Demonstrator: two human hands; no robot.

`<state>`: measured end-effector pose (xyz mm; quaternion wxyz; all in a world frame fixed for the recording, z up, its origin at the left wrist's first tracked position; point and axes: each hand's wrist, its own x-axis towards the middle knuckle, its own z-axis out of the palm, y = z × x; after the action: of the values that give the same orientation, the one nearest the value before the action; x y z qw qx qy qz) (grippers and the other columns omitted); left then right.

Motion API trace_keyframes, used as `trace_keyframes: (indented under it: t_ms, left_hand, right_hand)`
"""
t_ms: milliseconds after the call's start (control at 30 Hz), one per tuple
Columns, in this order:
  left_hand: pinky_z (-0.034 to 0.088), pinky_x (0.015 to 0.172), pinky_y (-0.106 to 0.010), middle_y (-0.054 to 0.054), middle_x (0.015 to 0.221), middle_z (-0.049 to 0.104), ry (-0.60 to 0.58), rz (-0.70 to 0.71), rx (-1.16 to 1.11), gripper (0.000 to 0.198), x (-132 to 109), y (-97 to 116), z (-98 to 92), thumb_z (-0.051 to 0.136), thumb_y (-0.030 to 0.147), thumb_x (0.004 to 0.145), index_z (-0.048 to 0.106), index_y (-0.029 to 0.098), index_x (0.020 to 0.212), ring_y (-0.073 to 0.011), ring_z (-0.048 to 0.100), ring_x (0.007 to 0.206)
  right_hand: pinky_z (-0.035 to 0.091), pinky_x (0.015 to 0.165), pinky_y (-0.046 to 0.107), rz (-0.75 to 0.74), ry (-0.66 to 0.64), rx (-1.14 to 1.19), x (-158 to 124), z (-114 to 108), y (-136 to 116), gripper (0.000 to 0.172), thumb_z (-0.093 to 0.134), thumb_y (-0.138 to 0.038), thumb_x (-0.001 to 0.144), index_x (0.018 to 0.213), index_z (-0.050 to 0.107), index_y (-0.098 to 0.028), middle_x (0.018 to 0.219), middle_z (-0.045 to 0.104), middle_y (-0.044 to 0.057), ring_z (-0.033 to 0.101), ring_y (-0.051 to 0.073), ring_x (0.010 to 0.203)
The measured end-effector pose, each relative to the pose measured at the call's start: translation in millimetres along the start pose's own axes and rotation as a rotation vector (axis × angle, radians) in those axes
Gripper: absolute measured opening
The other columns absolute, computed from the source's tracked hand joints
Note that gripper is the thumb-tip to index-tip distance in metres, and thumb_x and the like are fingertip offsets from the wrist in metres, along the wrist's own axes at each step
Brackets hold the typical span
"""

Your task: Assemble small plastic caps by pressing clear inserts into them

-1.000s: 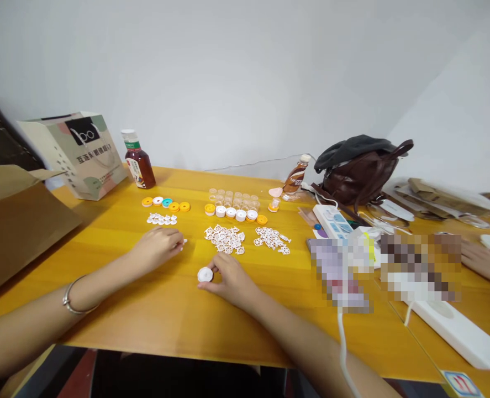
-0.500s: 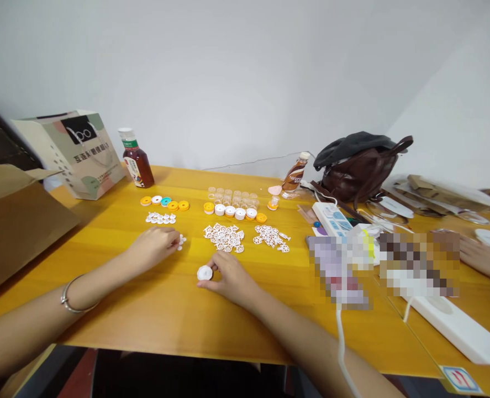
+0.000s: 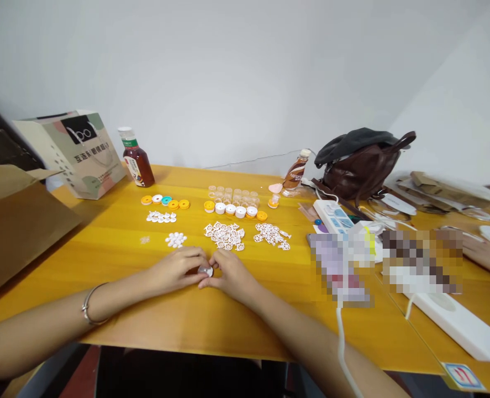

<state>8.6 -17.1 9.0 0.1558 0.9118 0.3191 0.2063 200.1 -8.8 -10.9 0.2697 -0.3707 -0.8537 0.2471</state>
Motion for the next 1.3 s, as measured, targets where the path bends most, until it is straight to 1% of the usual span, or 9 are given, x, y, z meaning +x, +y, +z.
trace_keyframes:
  t_ms: [200,367,600,700,900,1000,1133,1200,1300]
  left_hand:
    - [0.043,0.072,-0.028,-0.002,0.085,0.059,0.074,-0.059,0.048,0.013,1,-1,9.1,0.055,0.030,0.086,0.062,0.018,0.086,-0.0147,0.055,0.079]
    - [0.037,0.068,-0.029,-0.001,0.080,0.060,0.108,-0.046,0.204,0.014,0,3,13.7,0.052,0.028,0.088,0.062,0.019,0.085,-0.0150,0.055,0.076]
    - [0.029,0.067,-0.030,-0.001,0.074,0.059,0.169,0.132,0.463,0.023,-1,1,16.9,0.045,0.031,0.091,0.062,0.018,0.084,-0.0146,0.052,0.068]
    - [0.028,0.067,-0.030,-0.001,0.069,0.057,0.220,0.185,0.506,0.027,1,-2,18.0,0.041,0.029,0.092,0.062,0.016,0.079,-0.0135,0.050,0.065]
    - [0.029,0.065,-0.030,-0.001,0.067,0.058,0.260,0.237,0.526,0.027,5,-3,17.3,0.042,0.025,0.091,0.060,0.016,0.073,-0.0127,0.050,0.063]
    - [0.032,0.067,-0.029,0.000,0.070,0.060,0.306,0.269,0.465,0.021,5,-3,6.6,0.045,0.025,0.090,0.059,0.017,0.078,-0.0124,0.052,0.067]
    - [0.035,0.069,-0.028,-0.001,0.076,0.063,0.338,0.400,0.492,0.009,0,-17,-24.1,0.049,0.022,0.089,0.056,0.017,0.090,-0.0120,0.053,0.072]
    - [0.036,0.069,-0.029,-0.002,0.079,0.064,0.294,0.429,0.568,0.007,-7,-33,-40.6,0.049,0.019,0.089,0.056,0.016,0.091,-0.0128,0.054,0.074]
    - [0.036,0.070,-0.030,-0.003,0.079,0.063,0.185,0.408,0.676,0.010,-22,-58,-59.5,0.046,0.019,0.090,0.056,0.016,0.089,-0.0139,0.054,0.074]
  right_hand:
    - [0.040,0.059,0.026,0.003,0.023,-0.016,0,3,2,0.041,0.076,-0.048,0.055,0.073,0.053,-0.020,0.069,0.051,-0.002,0.049,0.013,0.066]
    - [0.041,0.059,0.026,0.017,0.021,-0.007,2,4,4,0.038,0.075,-0.048,0.058,0.071,0.052,-0.019,0.068,0.052,-0.002,0.050,0.014,0.066]
    - [0.040,0.059,0.026,0.024,0.020,-0.015,2,1,0,0.036,0.074,-0.044,0.062,0.069,0.050,-0.019,0.068,0.051,-0.002,0.049,0.013,0.065]
    - [0.040,0.059,0.026,0.020,0.020,-0.012,2,0,-1,0.035,0.074,-0.043,0.062,0.069,0.050,-0.019,0.067,0.051,-0.002,0.049,0.014,0.064]
    - [0.040,0.059,0.027,0.031,0.009,-0.006,2,0,-1,0.034,0.073,-0.043,0.063,0.067,0.050,-0.019,0.066,0.051,-0.002,0.049,0.014,0.065]
    - [0.040,0.059,0.026,0.037,0.006,-0.011,2,1,-1,0.035,0.076,-0.043,0.060,0.068,0.052,-0.019,0.067,0.052,-0.002,0.049,0.014,0.065]
    - [0.040,0.060,0.026,0.054,-0.004,0.003,1,0,-1,0.037,0.079,-0.042,0.056,0.072,0.054,-0.019,0.070,0.054,-0.002,0.050,0.014,0.066]
    - [0.040,0.061,0.025,0.066,-0.009,0.012,1,-2,-2,0.036,0.078,-0.041,0.058,0.073,0.055,-0.019,0.070,0.055,-0.001,0.051,0.014,0.067]
    - [0.040,0.061,0.025,0.085,-0.017,0.012,1,-4,-5,0.036,0.078,-0.040,0.058,0.072,0.054,-0.019,0.071,0.055,-0.001,0.051,0.014,0.068]
